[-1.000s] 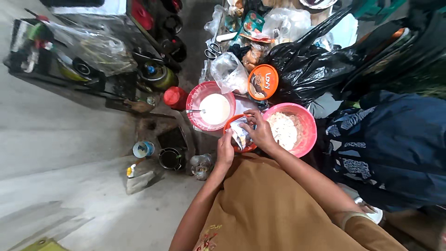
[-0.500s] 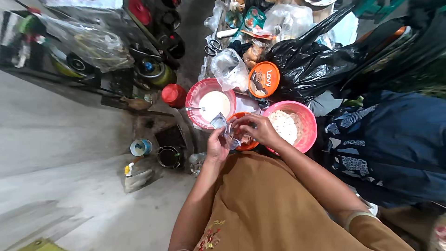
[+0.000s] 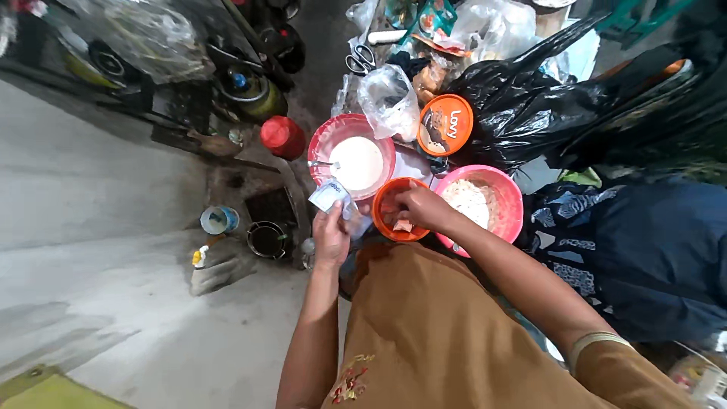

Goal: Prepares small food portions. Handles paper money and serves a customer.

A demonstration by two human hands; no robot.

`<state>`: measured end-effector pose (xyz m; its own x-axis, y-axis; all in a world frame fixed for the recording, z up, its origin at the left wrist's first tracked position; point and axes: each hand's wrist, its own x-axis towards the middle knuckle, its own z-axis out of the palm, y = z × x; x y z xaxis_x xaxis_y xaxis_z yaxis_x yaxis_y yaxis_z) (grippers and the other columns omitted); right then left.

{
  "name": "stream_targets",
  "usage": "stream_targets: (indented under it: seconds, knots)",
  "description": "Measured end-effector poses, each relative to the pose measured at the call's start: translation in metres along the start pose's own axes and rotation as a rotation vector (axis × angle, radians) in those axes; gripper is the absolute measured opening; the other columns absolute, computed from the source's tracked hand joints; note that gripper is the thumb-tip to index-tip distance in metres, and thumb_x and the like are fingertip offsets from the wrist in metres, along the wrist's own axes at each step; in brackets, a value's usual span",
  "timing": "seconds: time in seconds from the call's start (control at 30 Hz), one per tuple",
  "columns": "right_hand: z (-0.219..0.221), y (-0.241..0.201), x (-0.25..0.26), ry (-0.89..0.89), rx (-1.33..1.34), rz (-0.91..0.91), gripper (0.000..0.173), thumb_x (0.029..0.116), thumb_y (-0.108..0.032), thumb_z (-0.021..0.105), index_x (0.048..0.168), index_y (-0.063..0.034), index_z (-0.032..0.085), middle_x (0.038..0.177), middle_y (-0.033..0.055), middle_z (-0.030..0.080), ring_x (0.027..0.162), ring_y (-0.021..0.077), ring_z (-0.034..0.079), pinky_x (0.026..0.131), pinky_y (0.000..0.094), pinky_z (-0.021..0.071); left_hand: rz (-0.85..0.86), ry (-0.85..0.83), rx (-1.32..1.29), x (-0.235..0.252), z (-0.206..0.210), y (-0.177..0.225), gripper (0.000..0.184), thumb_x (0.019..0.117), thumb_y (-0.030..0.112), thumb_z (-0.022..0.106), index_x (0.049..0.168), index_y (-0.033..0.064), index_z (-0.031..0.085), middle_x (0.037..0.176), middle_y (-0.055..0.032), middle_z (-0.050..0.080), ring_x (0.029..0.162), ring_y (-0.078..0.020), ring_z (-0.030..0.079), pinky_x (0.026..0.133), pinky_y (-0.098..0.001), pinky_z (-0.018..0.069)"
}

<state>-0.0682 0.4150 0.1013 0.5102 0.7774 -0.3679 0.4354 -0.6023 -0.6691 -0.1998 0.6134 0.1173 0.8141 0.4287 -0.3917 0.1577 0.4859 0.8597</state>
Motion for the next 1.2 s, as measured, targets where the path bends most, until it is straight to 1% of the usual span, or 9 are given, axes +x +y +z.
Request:
stream_targets:
  seconds: [0.17, 0.33, 0.53, 0.63, 0.7, 0.8, 0.93, 1.07, 1.2]
  knots:
    - [0.035, 0.012, 0.016, -0.02, -0.202, 0.084, 0.017, 0.0935, -0.012, 0.067, 0.108, -0.0063, 0.075, 0.096, 0.0172, 0.074, 0.098, 0.0374, 0.071, 0.096, 0.0596, 0.054, -0.097, 0.033, 0.074, -0.018, -0.045, -0.015, 0.032, 0.1078, 0.009, 0.045, 0.137, -0.0018, 0.052, 0.115, -0.0253, 0.07, 0.104, -0.0397, 0.072, 0.09, -0.055, 0.0608]
    - [0.041, 0.013, 0.026, -0.121, -0.173, 0.226, 0.027, 0.1034, -0.026, 0.055, 0.115, -0.0079, 0.071, 0.105, 0.0179, 0.073, 0.101, 0.0384, 0.071, 0.088, 0.0621, 0.056, -0.106, 0.115, -0.064, -0.037, -0.056, -0.051, 0.034, 0.1073, 0.007, 0.036, 0.137, -0.0075, 0.045, 0.119, -0.0295, 0.069, 0.108, -0.0422, 0.07, 0.091, -0.0558, 0.0601]
    - [0.048, 0.01, 0.029, -0.278, -0.496, 0.151, 0.019, 0.091, -0.015, 0.069, 0.107, -0.004, 0.072, 0.107, 0.0196, 0.07, 0.097, 0.0415, 0.069, 0.075, 0.0611, 0.0561, -0.052, 0.198, -0.115, -0.048, -0.052, -0.064, 0.04, 0.1053, 0.004, 0.039, 0.144, -0.0038, 0.031, 0.116, -0.03, 0.068, 0.104, -0.0431, 0.071, 0.089, -0.0563, 0.0613]
    - [0.059, 0.009, 0.031, -0.39, -0.601, 0.192, 0.017, 0.0953, -0.014, 0.064, 0.103, -0.0008, 0.071, 0.1, 0.0226, 0.071, 0.091, 0.0431, 0.069, 0.072, 0.0611, 0.0547, -0.001, 0.197, -0.112, -0.05, -0.058, -0.067, 0.042, 0.0992, -0.001, 0.049, 0.14, -0.0084, 0.04, 0.12, -0.0313, 0.067, 0.108, -0.0439, 0.069, 0.093, -0.0561, 0.0595]
    - [0.066, 0.009, 0.034, -0.463, -0.624, 0.238, 0.02, 0.097, -0.009, 0.061, 0.114, -0.0029, 0.069, 0.104, 0.0247, 0.07, 0.092, 0.0451, 0.069, 0.073, 0.0617, 0.055, 0.017, 0.193, -0.087, -0.052, -0.064, -0.065, 0.032, 0.0958, -0.001, 0.049, 0.127, -0.0087, 0.046, 0.123, -0.0312, 0.066, 0.114, -0.0439, 0.067, 0.096, -0.0555, 0.0577]
    - [0.073, 0.013, 0.04, -0.534, -0.629, 0.238, 0.026, 0.0981, -0.009, 0.06, 0.123, -0.0074, 0.068, 0.112, 0.024, 0.069, 0.098, 0.0446, 0.068, 0.078, 0.0616, 0.054, 0.036, 0.199, -0.139, -0.052, -0.062, -0.057, 0.036, 0.0938, 0.004, 0.042, 0.127, -0.0076, 0.05, 0.116, -0.0313, 0.069, 0.107, -0.0452, 0.069, 0.09, -0.0581, 0.0588]
    - [0.075, 0.014, 0.041, -0.487, -0.601, 0.192, 0.013, 0.0945, -0.01, 0.064, 0.102, -0.0024, 0.071, 0.1, 0.0209, 0.071, 0.095, 0.0418, 0.069, 0.077, 0.0611, 0.0549, 0.007, 0.191, -0.121, -0.051, -0.056, -0.052, 0.031, 0.1014, 0.006, 0.04, 0.13, -0.0014, 0.049, 0.104, -0.0228, 0.071, 0.099, -0.0383, 0.071, 0.09, -0.0547, 0.0595]
    - [0.06, 0.018, 0.038, -0.341, -0.417, 0.18, 0.027, 0.0936, -0.022, 0.07, 0.116, -0.0079, 0.07, 0.103, 0.0212, 0.072, 0.1, 0.0434, 0.069, 0.082, 0.064, 0.0546, -0.015, 0.179, 0.117, -0.049, -0.048, -0.052, 0.037, 0.0989, -0.002, 0.046, 0.135, -0.004, 0.051, 0.108, -0.0212, 0.073, 0.1, -0.0338, 0.073, 0.089, -0.0488, 0.062]
    - [0.04, 0.018, 0.014, -0.043, -0.186, 0.052, 0.019, 0.0986, -0.033, 0.066, 0.107, -0.0196, 0.076, 0.105, 0.0075, 0.074, 0.106, 0.0292, 0.069, 0.089, 0.056, 0.0567, 0.042, 0.154, 0.25, -0.043, -0.033, -0.046, 0.032, 0.0995, -0.002, 0.047, 0.13, -0.0019, 0.057, 0.099, -0.0131, 0.073, 0.094, -0.0272, 0.073, 0.091, -0.0474, 0.0613]
